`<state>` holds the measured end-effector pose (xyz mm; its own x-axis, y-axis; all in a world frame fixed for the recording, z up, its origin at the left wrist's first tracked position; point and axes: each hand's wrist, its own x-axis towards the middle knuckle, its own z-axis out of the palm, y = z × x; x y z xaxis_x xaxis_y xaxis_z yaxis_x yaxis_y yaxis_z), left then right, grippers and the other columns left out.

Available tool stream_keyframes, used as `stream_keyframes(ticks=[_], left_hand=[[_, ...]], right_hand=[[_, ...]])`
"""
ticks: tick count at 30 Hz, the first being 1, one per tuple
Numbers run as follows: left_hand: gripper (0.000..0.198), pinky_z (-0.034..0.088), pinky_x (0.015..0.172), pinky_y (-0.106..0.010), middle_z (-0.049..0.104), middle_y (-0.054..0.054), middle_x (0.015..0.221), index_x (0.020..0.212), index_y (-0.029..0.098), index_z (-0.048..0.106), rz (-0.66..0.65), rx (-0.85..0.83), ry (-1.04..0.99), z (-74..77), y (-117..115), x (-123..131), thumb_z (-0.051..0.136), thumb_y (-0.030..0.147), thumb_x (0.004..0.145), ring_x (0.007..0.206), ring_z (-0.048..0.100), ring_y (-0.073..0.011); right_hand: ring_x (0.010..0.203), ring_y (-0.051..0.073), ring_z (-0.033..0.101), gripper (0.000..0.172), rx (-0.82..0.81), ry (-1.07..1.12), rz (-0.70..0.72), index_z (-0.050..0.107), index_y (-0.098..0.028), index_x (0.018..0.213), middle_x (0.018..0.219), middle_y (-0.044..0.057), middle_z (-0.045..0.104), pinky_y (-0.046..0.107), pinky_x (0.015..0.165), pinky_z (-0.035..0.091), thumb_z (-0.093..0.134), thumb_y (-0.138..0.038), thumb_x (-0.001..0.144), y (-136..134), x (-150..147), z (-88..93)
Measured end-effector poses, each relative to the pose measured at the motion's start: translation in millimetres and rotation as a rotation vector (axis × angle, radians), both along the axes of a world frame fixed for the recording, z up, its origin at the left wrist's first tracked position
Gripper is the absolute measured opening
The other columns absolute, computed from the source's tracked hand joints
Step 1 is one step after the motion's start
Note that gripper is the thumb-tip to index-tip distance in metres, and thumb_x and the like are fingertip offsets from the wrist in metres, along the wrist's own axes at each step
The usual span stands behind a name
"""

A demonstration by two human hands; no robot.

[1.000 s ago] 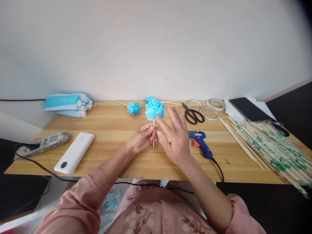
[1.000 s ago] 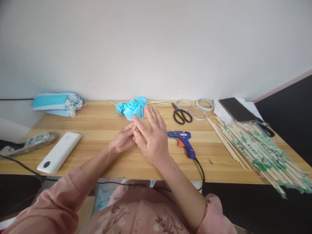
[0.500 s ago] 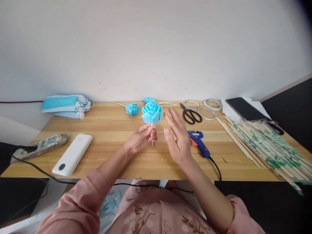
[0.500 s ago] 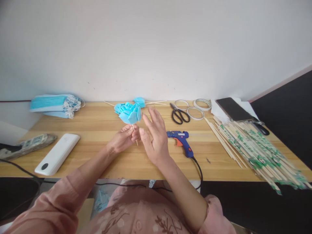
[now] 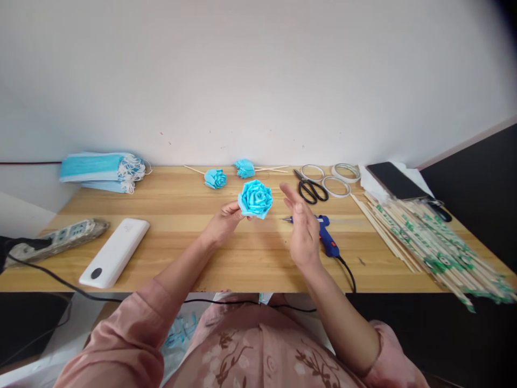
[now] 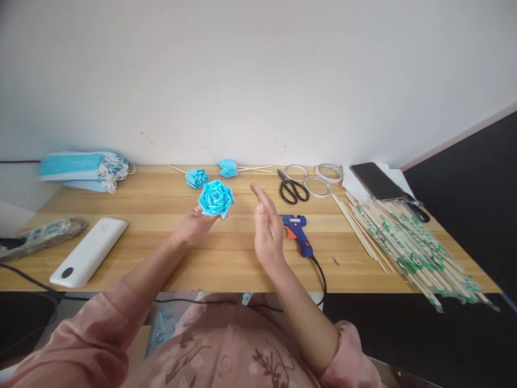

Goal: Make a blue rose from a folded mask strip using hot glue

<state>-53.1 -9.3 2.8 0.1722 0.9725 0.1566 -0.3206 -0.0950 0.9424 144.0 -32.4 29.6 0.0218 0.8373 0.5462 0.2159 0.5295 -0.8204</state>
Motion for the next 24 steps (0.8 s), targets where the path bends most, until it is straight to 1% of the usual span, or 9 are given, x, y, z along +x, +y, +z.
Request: stream_keyframes(ticks=[2,4,7,9,12,14,17,21,24], left_hand=[[0.029,0.047,0.083,-0.032,0.068,-0.002,0.074,0.075,0.018,0.075,0.005,-0.014,-0.011,-3.9,2.5,-0.6,0.091,0.042,0.069,0.079,0.06,-0.018],[0.029,0.048,0.086,-0.034,0.069,-0.002,0.074,0.073,0.018,0.076,0.011,-0.035,-0.023,-5.7,3.8,-0.7,0.092,0.041,0.066,0.083,0.063,-0.0196],[0.034,0.049,0.091,-0.035,0.072,-0.003,0.077,0.073,0.017,0.077,0.013,-0.047,-0.026,-3.5,3.6,-0.3,0.093,0.047,0.065,0.084,0.065,-0.0197],[0.038,0.049,0.094,-0.035,0.074,-0.003,0.079,0.075,0.018,0.079,-0.005,-0.043,-0.018,0.0,2.4,-0.1,0.092,0.052,0.065,0.084,0.066,-0.0195],[0.039,0.049,0.094,-0.034,0.075,-0.003,0.08,0.077,0.019,0.08,-0.028,-0.023,0.005,4.8,0.1,0.1,0.09,0.055,0.068,0.084,0.067,-0.0189],[0.037,0.049,0.092,-0.032,0.074,-0.002,0.078,0.074,0.019,0.08,-0.032,-0.008,0.009,6.5,-1.1,0.2,0.089,0.054,0.07,0.083,0.066,-0.0183],[0.037,0.05,0.089,-0.032,0.073,-0.002,0.074,0.071,0.019,0.079,-0.025,-0.021,0.001,7.1,-1.4,0.5,0.09,0.054,0.069,0.08,0.065,-0.0184],[0.039,0.05,0.087,-0.032,0.071,-0.002,0.071,0.069,0.018,0.078,-0.011,-0.053,-0.012,6.0,0.1,0.4,0.091,0.055,0.066,0.08,0.065,-0.0194],[0.037,0.049,0.087,-0.032,0.072,-0.003,0.074,0.069,0.018,0.078,-0.005,-0.052,-0.024,3.6,1.7,-0.4,0.09,0.053,0.068,0.08,0.064,-0.019]], right_hand=[[0.143,0.024,0.053,0.049,0.048,-0.037,0.023,0.051,-0.025,0.151,0.151,0.012,0.058,0.052,0.119,0.045,0.033,-0.043,0.109,-1.0,2.1,0.2],[0.146,0.026,0.049,0.056,0.124,-0.087,0.074,0.038,-0.026,0.159,0.155,0.013,0.053,0.054,0.12,0.043,0.035,-0.048,0.107,-1.5,3.4,3.3],[0.15,0.03,0.044,0.078,0.223,-0.168,0.163,0.019,-0.027,0.165,0.16,0.016,0.046,0.058,0.12,0.041,0.048,-0.059,0.1,0.1,3.6,11.4],[0.15,0.031,0.043,0.09,0.26,-0.23,0.203,0.012,-0.028,0.166,0.161,0.016,0.045,0.058,0.12,0.041,0.057,-0.061,0.095,2.5,2.1,17.2],[0.148,0.03,0.045,0.096,0.295,-0.304,0.233,0.007,-0.029,0.167,0.16,0.015,0.045,0.057,0.118,0.043,0.062,-0.057,0.094,5.9,-2.6,23.8],[0.146,0.03,0.048,0.095,0.304,-0.336,0.226,0.004,-0.03,0.167,0.159,0.014,0.048,0.055,0.116,0.046,0.063,-0.051,0.095,7.3,-6.2,26.1],[0.139,0.029,0.055,0.093,0.297,-0.366,0.196,0.004,-0.031,0.167,0.154,0.013,0.052,0.051,0.112,0.05,0.063,-0.044,0.096,8.6,-10.5,26.6],[0.133,0.03,0.06,0.092,0.281,-0.384,0.172,0.006,-0.031,0.166,0.153,0.015,0.052,0.05,0.106,0.054,0.063,-0.042,0.096,10.0,-14.2,25.9],[0.134,0.03,0.059,0.089,0.288,-0.381,0.186,0.006,-0.03,0.166,0.151,0.015,0.054,0.05,0.106,0.054,0.06,-0.044,0.097,10.9,-14.8,29.8]])
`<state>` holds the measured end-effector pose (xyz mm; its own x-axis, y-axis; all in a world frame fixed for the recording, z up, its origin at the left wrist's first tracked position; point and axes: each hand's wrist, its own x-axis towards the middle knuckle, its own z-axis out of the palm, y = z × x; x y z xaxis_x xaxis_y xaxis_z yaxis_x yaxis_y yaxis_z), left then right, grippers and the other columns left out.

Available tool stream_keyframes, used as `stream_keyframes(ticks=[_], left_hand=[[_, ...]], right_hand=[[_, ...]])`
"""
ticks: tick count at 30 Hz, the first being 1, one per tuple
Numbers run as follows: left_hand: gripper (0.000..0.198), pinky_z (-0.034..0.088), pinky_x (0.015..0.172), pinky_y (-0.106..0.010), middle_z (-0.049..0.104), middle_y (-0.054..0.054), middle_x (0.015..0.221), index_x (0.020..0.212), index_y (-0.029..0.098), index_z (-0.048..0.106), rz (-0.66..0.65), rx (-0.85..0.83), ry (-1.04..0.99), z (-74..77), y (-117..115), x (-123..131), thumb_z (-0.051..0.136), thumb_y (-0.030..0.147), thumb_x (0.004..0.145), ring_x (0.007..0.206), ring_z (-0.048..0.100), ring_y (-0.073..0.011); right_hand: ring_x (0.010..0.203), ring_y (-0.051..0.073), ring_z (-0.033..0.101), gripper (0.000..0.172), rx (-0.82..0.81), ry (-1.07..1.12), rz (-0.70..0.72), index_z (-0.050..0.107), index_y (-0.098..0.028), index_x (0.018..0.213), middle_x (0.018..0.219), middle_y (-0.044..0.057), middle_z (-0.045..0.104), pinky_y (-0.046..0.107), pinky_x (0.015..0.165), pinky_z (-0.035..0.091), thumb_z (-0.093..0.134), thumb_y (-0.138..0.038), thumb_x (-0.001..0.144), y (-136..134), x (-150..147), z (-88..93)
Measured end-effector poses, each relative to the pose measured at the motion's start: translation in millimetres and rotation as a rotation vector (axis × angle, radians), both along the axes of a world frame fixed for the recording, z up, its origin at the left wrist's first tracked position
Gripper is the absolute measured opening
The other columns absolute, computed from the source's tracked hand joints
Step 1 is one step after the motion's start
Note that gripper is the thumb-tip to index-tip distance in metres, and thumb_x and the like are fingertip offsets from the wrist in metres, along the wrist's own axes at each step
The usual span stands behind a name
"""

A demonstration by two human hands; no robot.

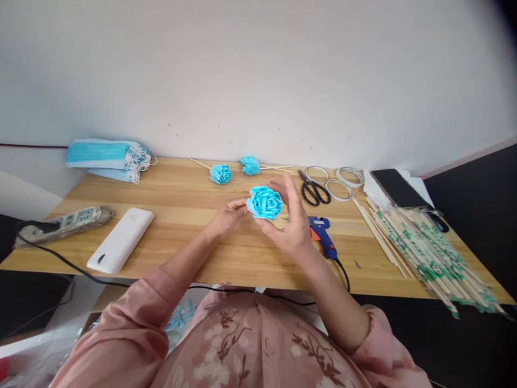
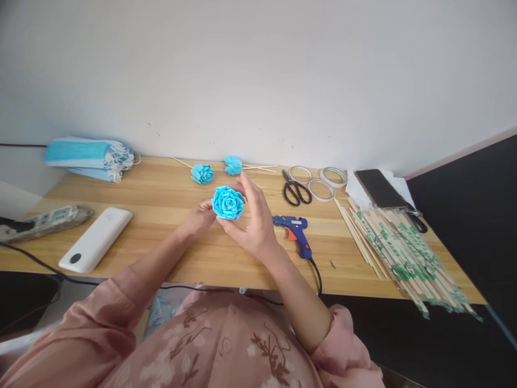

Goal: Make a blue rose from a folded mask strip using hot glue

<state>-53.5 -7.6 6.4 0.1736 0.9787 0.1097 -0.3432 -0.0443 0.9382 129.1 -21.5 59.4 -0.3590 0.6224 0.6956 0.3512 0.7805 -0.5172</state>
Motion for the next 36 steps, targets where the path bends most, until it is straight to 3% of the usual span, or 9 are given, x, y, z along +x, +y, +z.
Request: stream_keyframes(ticks=[4,6,11,14,18,21,24,30,36], left_hand=[[0.036,0.048,0.093,-0.032,0.074,-0.004,0.082,0.08,0.016,0.08,0.018,0.005,-0.026,-4.8,3.2,-1.9,0.091,0.049,0.068,0.086,0.066,-0.0194],[0.036,0.047,0.094,-0.032,0.074,-0.004,0.083,0.082,0.017,0.079,0.045,0.039,-0.052,-4.5,4.7,-2.4,0.089,0.049,0.072,0.085,0.065,-0.0177],[0.038,0.049,0.094,-0.034,0.069,0.001,0.069,0.081,0.018,0.071,0.072,0.085,-0.21,12.2,5.9,-1.5,0.088,0.051,0.074,0.073,0.063,-0.014],[0.035,0.05,0.094,-0.035,0.07,0.001,0.068,0.085,0.019,0.07,0.065,0.116,-0.272,24.9,5.6,-1.6,0.088,0.047,0.076,0.073,0.065,-0.0139],[0.033,0.052,0.088,-0.033,0.072,0.0,0.072,0.085,0.018,0.072,0.068,0.152,-0.213,32.3,4.0,-4.3,0.086,0.047,0.078,0.072,0.065,-0.014],[0.038,0.052,0.079,-0.03,0.073,-0.003,0.077,0.085,0.016,0.073,0.061,0.183,-0.061,31.6,3.2,-7.7,0.082,0.053,0.081,0.073,0.065,-0.0152],[0.042,0.052,0.077,-0.031,0.072,-0.004,0.078,0.083,0.016,0.075,0.078,0.239,0.124,29.5,6.2,-11.8,0.077,0.058,0.083,0.075,0.065,-0.0171],[0.039,0.052,0.098,-0.041,0.076,-0.008,0.089,0.08,0.02,0.078,0.161,0.497,0.31,26.2,22.4,-14.5,0.08,0.059,0.079,0.102,0.069,-0.0277],[0.039,0.049,0.107,-0.045,0.078,-0.012,0.104,0.092,0.022,0.082,0.2,0.462,0.287,20.8,32.0,-9.9,0.077,0.059,0.081,0.113,0.068,-0.0305]], right_hand=[[0.147,0.03,0.047,0.099,-0.007,0.032,0.08,0.003,-0.027,0.167,0.155,0.016,0.052,0.054,0.117,0.045,0.059,-0.063,0.094,3.5,8.4,7.4],[0.149,0.028,0.044,0.092,-0.06,0.067,0.059,0.006,-0.026,0.167,0.158,0.016,0.049,0.053,0.119,0.042,0.052,-0.063,0.097,8.0,16.1,6.6],[0.127,0.025,0.066,0.05,-0.278,0.001,-0.094,0.058,-0.022,0.145,0.137,0.014,0.068,0.046,0.106,0.054,0.051,-0.047,0.102,24.3,25.8,-6.2],[0.112,0.025,0.073,0.038,-0.37,-0.14,0.012,0.074,-0.021,0.12,0.12,0.01,0.077,0.041,0.096,0.058,0.049,-0.044,0.103,28.2,18.4,-7.5],[0.099,0.024,0.075,0.033,-0.349,-0.284,0.164,0.077,-0.021,0.102,0.106,0.008,0.08,0.036,0.086,0.057,0.047,-0.036,0.103,26.5,3.8,-3.4],[0.082,0.02,0.074,0.029,-0.361,-0.332,0.191,0.076,-0.02,0.09,0.089,0.006,0.079,0.03,0.075,0.054,0.051,-0.03,0.1,30.9,-5.4,-7.9],[0.083,0.019,0.074,0.022,-0.355,-0.328,0.161,0.077,-0.02,0.092,0.092,0.006,0.079,0.027,0.074,0.053,0.056,-0.023,0.097,46.0,-12.6,-17.8],[0.089,0.025,0.072,0.015,-0.282,-0.36,0.036,0.078,-0.02,0.08,0.091,0.008,0.079,0.031,0.077,0.05,0.065,-0.016,0.087,87.4,-16.9,-21.1],[0.088,0.023,0.071,0.021,-0.262,-0.373,0.034,0.078,-0.02,0.08,0.095,0.007,0.08,0.029,0.075,0.047,0.06,-0.017,0.091,101.4,-14.6,-17.2]])
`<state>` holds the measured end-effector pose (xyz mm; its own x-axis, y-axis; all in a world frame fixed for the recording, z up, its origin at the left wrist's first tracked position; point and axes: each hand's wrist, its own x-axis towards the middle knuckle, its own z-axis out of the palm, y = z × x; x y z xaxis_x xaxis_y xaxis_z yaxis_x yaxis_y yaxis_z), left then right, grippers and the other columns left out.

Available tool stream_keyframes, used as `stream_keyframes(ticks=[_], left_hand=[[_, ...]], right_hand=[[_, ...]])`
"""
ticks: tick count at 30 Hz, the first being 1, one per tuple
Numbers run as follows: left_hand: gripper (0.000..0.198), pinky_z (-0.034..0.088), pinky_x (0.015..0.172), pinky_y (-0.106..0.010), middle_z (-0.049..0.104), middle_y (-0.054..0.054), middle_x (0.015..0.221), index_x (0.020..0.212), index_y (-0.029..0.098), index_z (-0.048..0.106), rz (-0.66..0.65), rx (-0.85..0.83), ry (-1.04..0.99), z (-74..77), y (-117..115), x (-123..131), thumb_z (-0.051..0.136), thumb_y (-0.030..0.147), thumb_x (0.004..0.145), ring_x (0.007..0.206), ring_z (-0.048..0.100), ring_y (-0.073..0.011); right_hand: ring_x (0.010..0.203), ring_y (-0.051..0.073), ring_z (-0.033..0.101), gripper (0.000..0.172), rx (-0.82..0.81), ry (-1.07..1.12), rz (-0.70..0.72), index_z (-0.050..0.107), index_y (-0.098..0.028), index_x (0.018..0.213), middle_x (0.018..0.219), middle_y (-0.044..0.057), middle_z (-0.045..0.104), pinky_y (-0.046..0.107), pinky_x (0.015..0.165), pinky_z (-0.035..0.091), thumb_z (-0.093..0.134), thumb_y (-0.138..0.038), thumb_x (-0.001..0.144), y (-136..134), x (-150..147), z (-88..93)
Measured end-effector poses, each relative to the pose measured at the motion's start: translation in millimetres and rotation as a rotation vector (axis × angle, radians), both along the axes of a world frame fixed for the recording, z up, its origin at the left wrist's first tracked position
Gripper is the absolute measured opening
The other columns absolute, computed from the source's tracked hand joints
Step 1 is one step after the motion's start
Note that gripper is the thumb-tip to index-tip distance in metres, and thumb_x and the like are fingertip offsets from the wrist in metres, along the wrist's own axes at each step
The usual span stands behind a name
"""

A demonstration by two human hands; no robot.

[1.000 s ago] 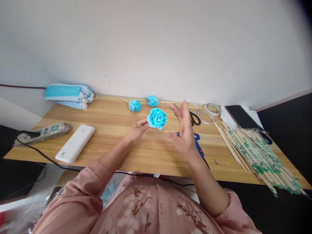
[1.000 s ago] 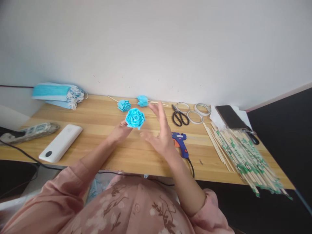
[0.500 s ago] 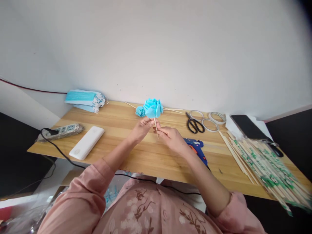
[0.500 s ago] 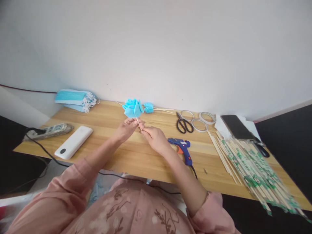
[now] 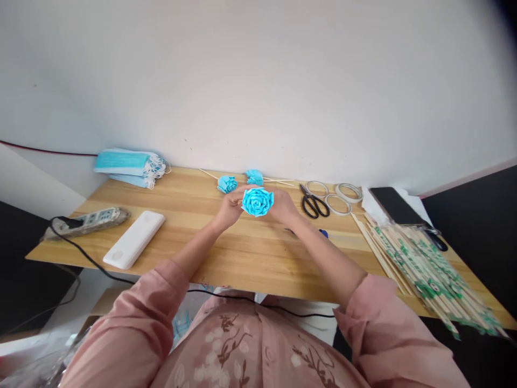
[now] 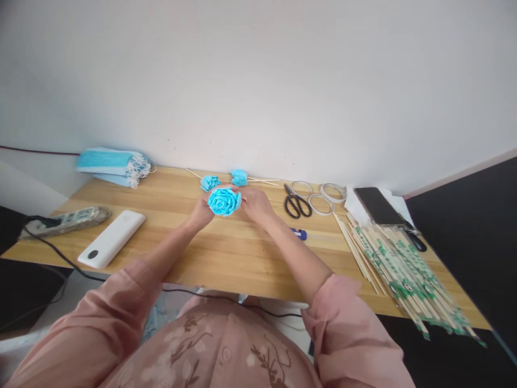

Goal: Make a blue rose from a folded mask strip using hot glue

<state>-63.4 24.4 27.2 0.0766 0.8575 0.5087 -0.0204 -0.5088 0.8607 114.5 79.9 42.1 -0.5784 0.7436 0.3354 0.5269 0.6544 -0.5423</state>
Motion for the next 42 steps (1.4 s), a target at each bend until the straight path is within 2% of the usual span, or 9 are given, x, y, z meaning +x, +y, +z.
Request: stream_keyframes(ticks=[8,13,16,20,24,29,33,37,42], left_hand=[[0.034,0.049,0.107,-0.046,0.078,-0.011,0.11,0.086,0.023,0.083,-0.009,0.004,0.065,-9.3,5.6,-4.5,0.078,0.056,0.082,0.112,0.069,-0.0294],[0.032,0.046,0.108,-0.046,0.077,-0.01,0.108,0.084,0.021,0.08,0.041,-0.04,0.084,-16.7,5.1,-6.8,0.08,0.053,0.08,0.11,0.067,-0.0284],[0.031,0.049,0.1,-0.041,0.075,-0.009,0.099,0.079,0.019,0.077,0.067,-0.054,0.059,-19.6,0.8,-6.4,0.083,0.05,0.077,0.099,0.067,-0.0246],[0.029,0.048,0.097,-0.037,0.071,-0.005,0.096,0.077,0.019,0.074,0.093,-0.092,-0.013,-18.6,-8.2,-6.5,0.085,0.046,0.076,0.099,0.065,-0.0217],[0.034,0.05,0.09,-0.033,0.066,-0.004,0.092,0.071,0.018,0.07,0.058,-0.174,-0.09,-16.2,-13.0,-4.9,0.088,0.047,0.071,0.094,0.063,-0.0189],[0.042,0.05,0.078,-0.028,0.065,-0.001,0.085,0.069,0.017,0.065,0.006,-0.251,-0.165,-18.8,-13.3,-0.8,0.091,0.05,0.065,0.083,0.062,-0.0146],[0.045,0.049,0.065,-0.023,0.062,0.001,0.077,0.071,0.017,0.061,-0.028,-0.339,-0.194,-19.1,-15.6,1.1,0.091,0.048,0.065,0.071,0.059,-0.0111],[0.05,0.048,0.055,-0.022,0.061,0.003,0.074,0.073,0.016,0.057,-0.039,-0.457,-0.219,-18.7,-17.2,3.0,0.095,0.044,0.057,0.061,0.057,-0.009],[0.053,0.048,0.049,-0.021,0.059,0.005,0.07,0.075,0.016,0.056,-0.03,-0.545,-0.237,-21.0,-15.4,4.2,0.097,0.04,0.052,0.055,0.055,-0.0081]], right_hand=[[0.081,0.025,0.069,0.02,-0.067,0.015,-0.034,0.072,-0.019,0.069,0.082,0.009,0.077,0.033,0.075,0.048,0.062,-0.017,0.085,8.6,2.7,-16.6],[0.095,0.028,0.069,0.013,-0.158,0.092,-0.019,0.073,-0.021,0.074,0.088,0.009,0.077,0.037,0.086,0.05,0.065,-0.021,0.085,9.8,-1.5,-27.6],[0.095,0.027,0.069,0.014,-0.242,0.147,0.048,0.073,-0.02,0.078,0.088,0.008,0.077,0.038,0.089,0.05,0.065,-0.027,0.087,-1.3,-6.7,-31.8],[0.083,0.022,0.068,0.028,-0.397,0.232,0.161,0.074,-0.018,0.084,0.085,0.006,0.076,0.034,0.081,0.052,0.063,-0.043,0.09,-23.0,-9.9,-34.0],[0.081,0.02,0.069,0.036,-0.561,0.345,0.206,0.073,-0.017,0.094,0.089,0.005,0.075,0.032,0.076,0.054,0.062,-0.051,0.09,-40.8,-10.6,-36.8],[0.082,0.018,0.069,0.036,-0.674,0.503,0.141,0.068,-0.02,0.103,0.087,0.002,0.073,0.031,0.077,0.056,0.071,-0.05,0.083,-52.8,-15.7,-44.7],[0.081,0.017,0.067,0.034,-0.711,0.579,0.095,0.065,-0.022,0.095,0.086,0.0,0.072,0.031,0.079,0.055,0.073,-0.051,0.081,-55.9,-19.3,-49.5],[0.085,0.018,0.065,0.037,-0.729,0.611,0.069,0.065,-0.022,0.089,0.085,0.0,0.071,0.031,0.081,0.053,0.077,-0.055,0.076,-56.5,-19.0,-50.0],[0.085,0.018,0.065,0.038,-0.768,0.629,0.054,0.066,-0.021,0.085,0.081,0.0,0.07,0.031,0.081,0.052,0.079,-0.055,0.074,-57.0,-18.6,-50.8]])
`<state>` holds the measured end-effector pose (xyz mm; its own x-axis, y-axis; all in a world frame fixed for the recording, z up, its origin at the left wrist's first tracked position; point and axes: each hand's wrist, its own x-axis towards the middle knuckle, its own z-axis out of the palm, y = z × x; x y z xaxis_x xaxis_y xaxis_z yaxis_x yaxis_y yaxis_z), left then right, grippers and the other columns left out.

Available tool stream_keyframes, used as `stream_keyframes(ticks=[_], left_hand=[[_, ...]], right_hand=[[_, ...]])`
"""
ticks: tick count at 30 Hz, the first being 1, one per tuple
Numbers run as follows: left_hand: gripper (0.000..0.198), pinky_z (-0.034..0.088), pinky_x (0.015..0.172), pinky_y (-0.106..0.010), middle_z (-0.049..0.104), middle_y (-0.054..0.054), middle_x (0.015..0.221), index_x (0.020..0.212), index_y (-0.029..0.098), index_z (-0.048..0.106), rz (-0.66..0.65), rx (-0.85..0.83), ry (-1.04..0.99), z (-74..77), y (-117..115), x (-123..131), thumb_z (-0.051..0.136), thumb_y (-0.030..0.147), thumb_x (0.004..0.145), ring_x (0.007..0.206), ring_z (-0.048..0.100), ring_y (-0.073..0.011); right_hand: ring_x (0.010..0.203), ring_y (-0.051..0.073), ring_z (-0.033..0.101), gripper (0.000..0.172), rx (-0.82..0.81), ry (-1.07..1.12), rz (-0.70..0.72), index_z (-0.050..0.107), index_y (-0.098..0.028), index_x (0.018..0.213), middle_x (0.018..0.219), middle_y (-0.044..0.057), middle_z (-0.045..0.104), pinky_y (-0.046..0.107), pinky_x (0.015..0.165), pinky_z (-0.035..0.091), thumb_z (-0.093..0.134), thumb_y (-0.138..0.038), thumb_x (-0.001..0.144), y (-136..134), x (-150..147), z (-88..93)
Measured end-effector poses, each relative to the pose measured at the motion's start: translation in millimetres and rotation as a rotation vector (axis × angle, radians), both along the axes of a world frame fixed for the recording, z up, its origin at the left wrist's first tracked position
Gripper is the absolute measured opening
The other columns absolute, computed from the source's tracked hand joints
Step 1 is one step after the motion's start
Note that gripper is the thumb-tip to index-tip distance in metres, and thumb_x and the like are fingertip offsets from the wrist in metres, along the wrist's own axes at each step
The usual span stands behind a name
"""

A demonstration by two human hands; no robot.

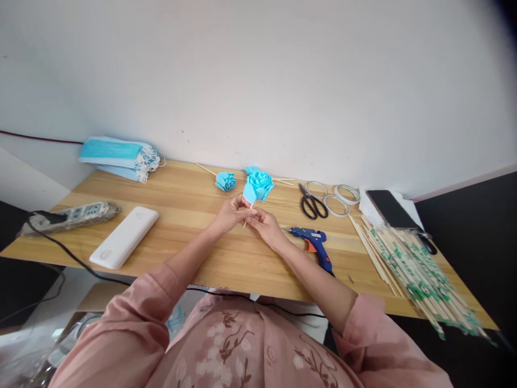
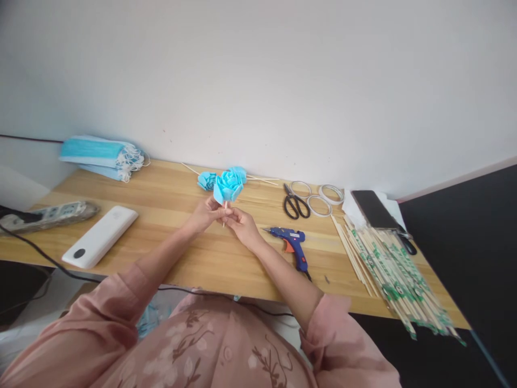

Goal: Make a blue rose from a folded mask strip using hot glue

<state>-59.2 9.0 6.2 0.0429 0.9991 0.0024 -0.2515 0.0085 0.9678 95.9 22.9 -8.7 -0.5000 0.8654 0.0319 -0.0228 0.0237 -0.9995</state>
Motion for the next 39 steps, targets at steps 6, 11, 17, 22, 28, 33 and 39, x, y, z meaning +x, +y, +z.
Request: stream_keyframes(ticks=[6,11,17,22,28,33,39], left_hand=[[0.049,0.048,0.048,-0.02,0.065,0.002,0.073,0.077,0.015,0.061,-0.031,0.022,-0.029,2.6,-1.3,-1.0,0.094,0.046,0.06,0.055,0.059,-0.0088],[0.052,0.044,0.047,-0.019,0.069,-0.001,0.074,0.086,0.015,0.074,-0.007,0.017,-0.063,5.3,-2.7,-2.9,0.09,0.059,0.064,0.055,0.057,-0.0084],[0.049,0.051,0.061,-0.021,0.073,-0.003,0.081,0.08,0.016,0.076,0.055,-0.021,-0.156,8.1,-2.1,-5.3,0.092,0.058,0.06,0.068,0.063,-0.01],[0.046,0.045,0.054,-0.021,0.064,0.001,0.066,0.073,0.017,0.07,0.039,-0.04,-0.179,12.3,-4.7,-7.5,0.091,0.056,0.063,0.058,0.056,-0.0085],[0.049,0.042,0.051,-0.019,0.057,0.003,0.061,0.069,0.016,0.066,0.03,-0.038,-0.202,15.6,-5.6,-7.3,0.091,0.057,0.063,0.056,0.05,-0.0067],[0.048,0.041,0.049,-0.02,0.056,0.003,0.06,0.071,0.016,0.068,0.029,-0.036,-0.188,13.0,-4.0,-8.0,0.09,0.059,0.065,0.053,0.049,-0.0067],[0.046,0.049,0.059,-0.024,0.07,-0.001,0.074,0.077,0.017,0.077,0.036,0.084,-0.109,7.7,-2.1,-7.9,0.089,0.06,0.064,0.064,0.06,-0.0114]], right_hand=[[0.077,0.016,0.065,0.042,-0.083,0.038,-0.001,0.068,-0.019,0.089,0.083,0.001,0.073,0.028,0.073,0.051,0.08,-0.056,0.072,-0.6,-1.1,-1.3],[0.073,0.015,0.067,0.044,-0.161,0.084,0.018,0.068,-0.019,0.09,0.082,0.004,0.074,0.028,0.069,0.052,0.079,-0.059,0.075,-6.9,-0.7,8.3],[0.068,0.012,0.068,0.045,-0.403,0.255,0.082,0.07,-0.021,0.094,0.084,0.003,0.076,0.023,0.062,0.052,0.088,-0.053,0.068,-18.9,-6.6,22.6],[0.065,0.012,0.068,0.039,-0.493,0.327,0.1,0.071,-0.022,0.096,0.079,0.001,0.075,0.022,0.056,0.052,0.088,-0.046,0.071,-23.1,-10.9,27.4],[0.064,0.011,0.067,0.036,-0.588,0.387,0.1,0.073,-0.021,0.094,0.077,0.001,0.075,0.02,0.054,0.052,0.091,-0.04,0.068,-24.7,-13.2,31.5],[0.064,0.012,0.068,0.039,-0.548,0.339,0.084,0.073,-0.021,0.093,0.081,0.002,0.076,0.021,0.055,0.052,0.091,-0.044,0.067,-24.9,-12.3,33.8],[0.067,0.014,0.067,0.035,-0.15,0.055,0.056,0.067,-0.02,0.082,0.079,0.003,0.074,0.027,0.064,0.053,0.083,-0.05,0.073,-5.5,-0.6,33.7]])
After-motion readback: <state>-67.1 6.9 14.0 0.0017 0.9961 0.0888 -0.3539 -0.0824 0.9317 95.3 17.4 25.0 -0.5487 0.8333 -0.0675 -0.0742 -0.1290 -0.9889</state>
